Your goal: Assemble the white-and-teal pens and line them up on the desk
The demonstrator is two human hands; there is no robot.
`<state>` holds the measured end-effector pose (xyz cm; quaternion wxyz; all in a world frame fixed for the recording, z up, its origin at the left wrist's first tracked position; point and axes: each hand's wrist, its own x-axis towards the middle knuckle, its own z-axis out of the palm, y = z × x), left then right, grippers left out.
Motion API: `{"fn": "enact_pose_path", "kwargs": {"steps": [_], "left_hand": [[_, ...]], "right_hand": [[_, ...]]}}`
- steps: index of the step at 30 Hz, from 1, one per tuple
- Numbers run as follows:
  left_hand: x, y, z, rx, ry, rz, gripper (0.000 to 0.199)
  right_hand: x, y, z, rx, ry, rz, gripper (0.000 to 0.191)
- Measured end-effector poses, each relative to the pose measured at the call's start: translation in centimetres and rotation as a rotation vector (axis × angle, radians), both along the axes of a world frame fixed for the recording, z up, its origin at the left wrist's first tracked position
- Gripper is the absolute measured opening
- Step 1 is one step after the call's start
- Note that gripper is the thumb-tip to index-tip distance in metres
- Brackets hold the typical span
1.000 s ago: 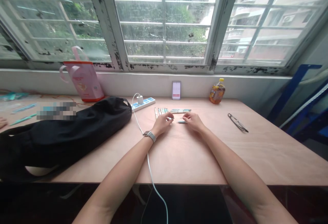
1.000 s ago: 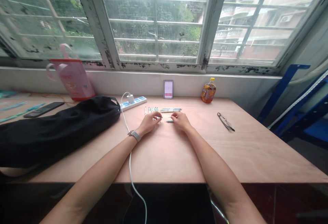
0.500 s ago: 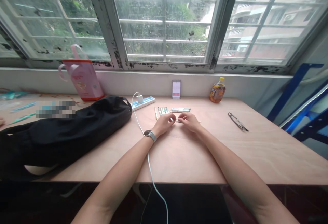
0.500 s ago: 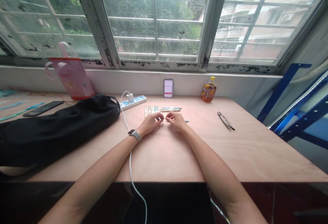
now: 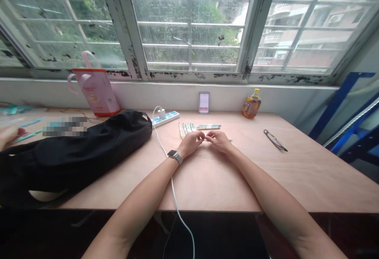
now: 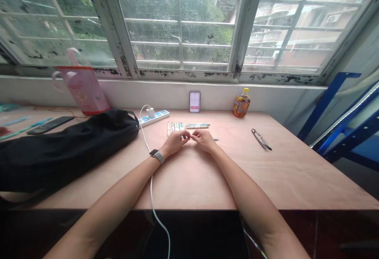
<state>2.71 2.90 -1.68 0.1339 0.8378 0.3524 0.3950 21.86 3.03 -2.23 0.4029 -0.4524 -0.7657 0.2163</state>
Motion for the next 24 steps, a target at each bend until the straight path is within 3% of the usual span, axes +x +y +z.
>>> {"fn": "enact_pose_path", "kwargs": {"steps": [12,16,21,24], "left_hand": [[-0.1,0.1,0.3,0.038,0.047,-0.022,0.007],[-0.2,0.3,0.2,0.013,0.035,0.010,0.020],[-0.5,0.7,-0.1,0.000,0.011,0.056,0.016],[-0.5,0.8,-0.2,-0.014,0.020,0.093,0.016]], "right_hand": [[0.2,-0.7,1.0,0.083,-0.210,-0.012,0.021],[0.8,-0.8,1.5,0.104,-0.288,-0.068,0.007],[2.2,-0.4,1.4,0.023,-0.513,-0.192,0.015],[2.6,-0.2,1.2,0.001,-0.511,-0.199,0.012]]}}
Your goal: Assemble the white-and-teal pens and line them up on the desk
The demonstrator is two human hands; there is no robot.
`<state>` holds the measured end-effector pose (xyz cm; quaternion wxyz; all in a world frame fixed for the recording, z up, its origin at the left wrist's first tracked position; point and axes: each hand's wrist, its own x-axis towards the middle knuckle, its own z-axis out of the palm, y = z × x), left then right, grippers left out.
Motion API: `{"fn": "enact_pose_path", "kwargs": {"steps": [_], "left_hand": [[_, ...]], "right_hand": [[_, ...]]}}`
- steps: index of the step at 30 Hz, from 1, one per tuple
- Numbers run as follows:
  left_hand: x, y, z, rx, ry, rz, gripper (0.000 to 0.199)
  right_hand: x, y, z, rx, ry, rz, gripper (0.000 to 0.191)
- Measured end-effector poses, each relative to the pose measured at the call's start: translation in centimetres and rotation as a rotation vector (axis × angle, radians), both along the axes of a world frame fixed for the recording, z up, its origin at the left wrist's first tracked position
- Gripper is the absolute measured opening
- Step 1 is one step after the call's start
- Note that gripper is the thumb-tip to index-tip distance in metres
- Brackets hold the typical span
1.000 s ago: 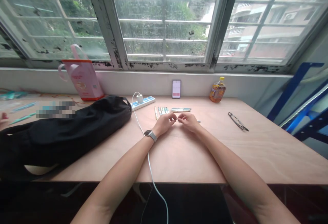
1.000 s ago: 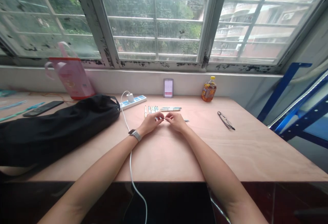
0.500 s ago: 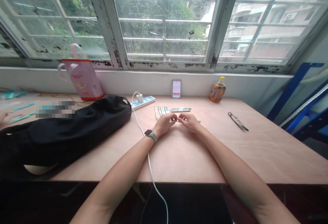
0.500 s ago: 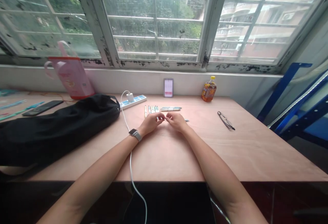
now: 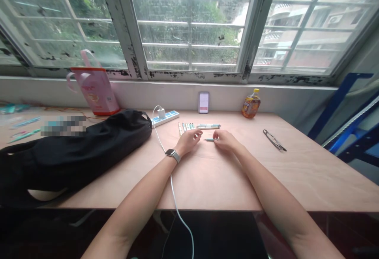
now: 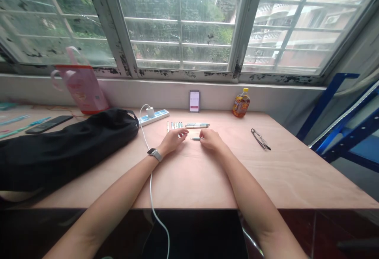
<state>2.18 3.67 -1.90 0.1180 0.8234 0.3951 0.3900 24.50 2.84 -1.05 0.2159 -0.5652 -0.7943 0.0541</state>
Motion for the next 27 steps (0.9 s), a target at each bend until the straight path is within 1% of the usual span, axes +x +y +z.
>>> {"fn": "enact_pose_path", "kwargs": {"steps": [7,12,18,23,27], "left_hand": [[0.00,0.01,-0.14,-0.020,0.037,0.040,0.016],[-0.20,0.33,-0.22,-0.019,0.090,0.045,0.020],[-0.29,0.41,-0.15,-0.019,0.149,0.074,0.020],[-0.22,0.19,0.03,-0.029,0.172,0.058,0.022],[-0.17,0.08,0.10,-0.037,0.178,0.063,0.023]], "right_hand": [[-0.12,-0.01,-0.01,-0.027,0.120,0.019,0.011],[-0.05,-0.01,0.20,0.004,0.187,0.084,0.011],[-0.08,-0.17,0.29,0.004,0.213,0.117,0.012],[-0.18,0.15,-0.03,0.046,0.262,0.162,0.012],[-0.30,0.21,-0.11,0.039,0.287,0.167,0.010]]}}
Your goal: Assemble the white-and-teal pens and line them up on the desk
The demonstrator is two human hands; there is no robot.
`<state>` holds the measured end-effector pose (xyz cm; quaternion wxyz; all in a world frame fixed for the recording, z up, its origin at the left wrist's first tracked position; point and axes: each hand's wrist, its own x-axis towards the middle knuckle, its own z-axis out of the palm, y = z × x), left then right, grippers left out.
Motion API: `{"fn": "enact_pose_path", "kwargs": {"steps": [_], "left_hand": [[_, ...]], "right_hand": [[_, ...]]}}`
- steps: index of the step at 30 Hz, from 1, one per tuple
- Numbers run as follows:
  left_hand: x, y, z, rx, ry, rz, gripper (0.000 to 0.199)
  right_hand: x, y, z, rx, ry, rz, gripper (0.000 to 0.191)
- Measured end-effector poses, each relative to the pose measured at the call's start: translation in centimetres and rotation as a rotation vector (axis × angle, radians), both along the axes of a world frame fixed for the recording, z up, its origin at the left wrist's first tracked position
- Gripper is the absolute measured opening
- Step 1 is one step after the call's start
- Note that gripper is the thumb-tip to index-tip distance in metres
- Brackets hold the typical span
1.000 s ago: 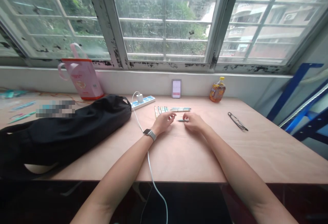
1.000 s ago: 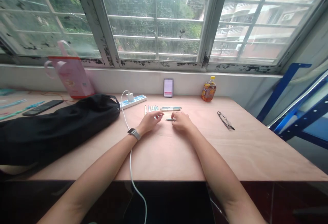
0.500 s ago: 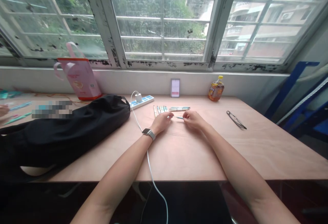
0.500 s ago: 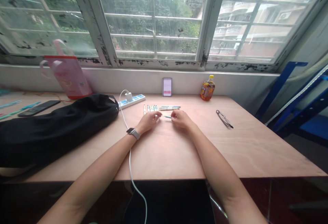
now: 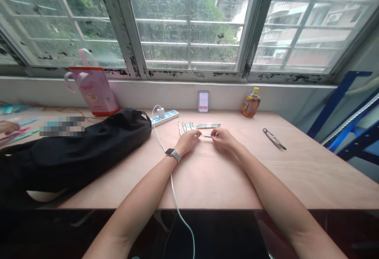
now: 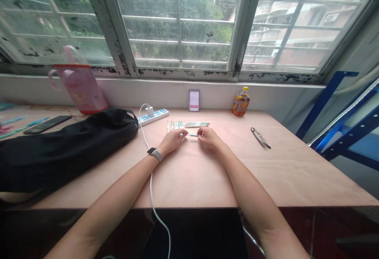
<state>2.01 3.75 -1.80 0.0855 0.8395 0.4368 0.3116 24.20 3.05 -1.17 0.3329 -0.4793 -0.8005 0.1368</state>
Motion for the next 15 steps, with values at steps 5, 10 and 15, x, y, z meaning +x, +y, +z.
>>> {"fn": "enact_pose_path", "kwargs": {"steps": [5,10,15], "left_hand": [[0.00,-0.11,0.10,-0.006,0.003,0.001,0.023],[-0.09,-0.08,0.09,0.002,0.009,0.011,0.022],[-0.06,-0.05,-0.01,0.013,-0.001,0.004,0.022]], "right_hand": [[0.00,-0.12,0.04,0.008,0.001,0.009,0.012],[0.26,0.05,-0.11,0.000,-0.009,-0.032,0.011],[0.26,0.13,-0.26,0.016,0.005,-0.021,0.011]]}}
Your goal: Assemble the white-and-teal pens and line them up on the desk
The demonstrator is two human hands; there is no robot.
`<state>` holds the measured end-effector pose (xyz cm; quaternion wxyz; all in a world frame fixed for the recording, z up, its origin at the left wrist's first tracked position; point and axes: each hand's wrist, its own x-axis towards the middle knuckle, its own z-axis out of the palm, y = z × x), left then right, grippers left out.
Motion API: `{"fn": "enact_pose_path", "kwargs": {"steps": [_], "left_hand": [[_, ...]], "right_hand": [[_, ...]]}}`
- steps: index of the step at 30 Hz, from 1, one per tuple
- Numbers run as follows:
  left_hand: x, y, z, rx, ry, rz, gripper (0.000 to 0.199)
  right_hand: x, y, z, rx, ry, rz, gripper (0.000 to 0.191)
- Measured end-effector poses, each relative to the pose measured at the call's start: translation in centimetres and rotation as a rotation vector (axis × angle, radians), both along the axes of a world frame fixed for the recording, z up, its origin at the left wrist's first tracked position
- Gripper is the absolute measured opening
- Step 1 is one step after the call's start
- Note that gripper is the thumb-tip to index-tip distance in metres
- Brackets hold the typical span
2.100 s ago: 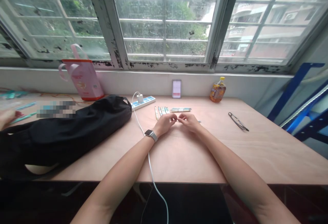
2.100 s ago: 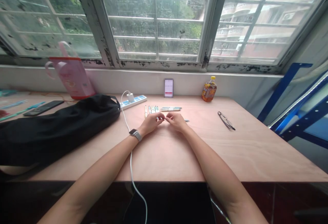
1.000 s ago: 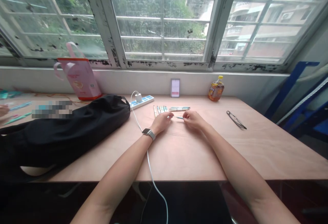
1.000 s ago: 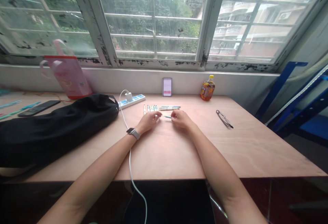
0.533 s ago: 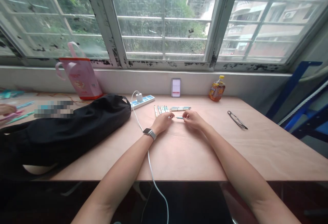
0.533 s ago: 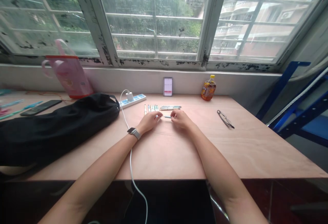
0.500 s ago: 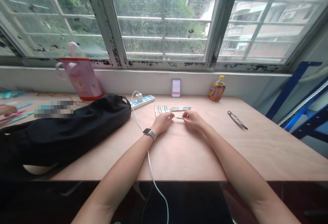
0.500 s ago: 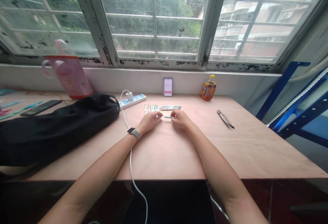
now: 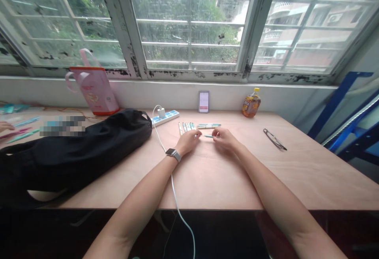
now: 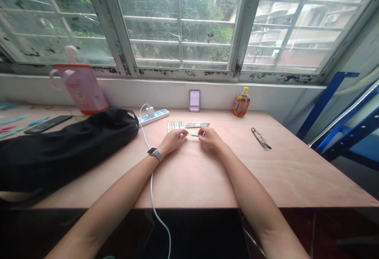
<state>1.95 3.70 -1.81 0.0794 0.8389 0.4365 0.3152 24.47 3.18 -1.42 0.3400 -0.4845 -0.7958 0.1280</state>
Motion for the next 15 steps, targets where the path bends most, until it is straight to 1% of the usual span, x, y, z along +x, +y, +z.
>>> {"fn": "enact_pose_path", "kwargs": {"steps": [6,12,15], "left_hand": [[0.21,-0.19,0.01,-0.004,0.010,-0.029,0.020],[0.21,-0.20,-0.15,-0.024,-0.021,-0.057,0.020],[0.14,-0.07,-0.22,-0.027,-0.033,-0.050,0.021]], "right_hand": [[-0.28,-0.03,-0.11,0.008,0.010,0.014,0.010],[-0.69,-0.36,-0.01,0.021,0.024,0.084,0.013],[-0.82,-0.39,-0.12,0.042,0.007,0.069,0.016]]}}
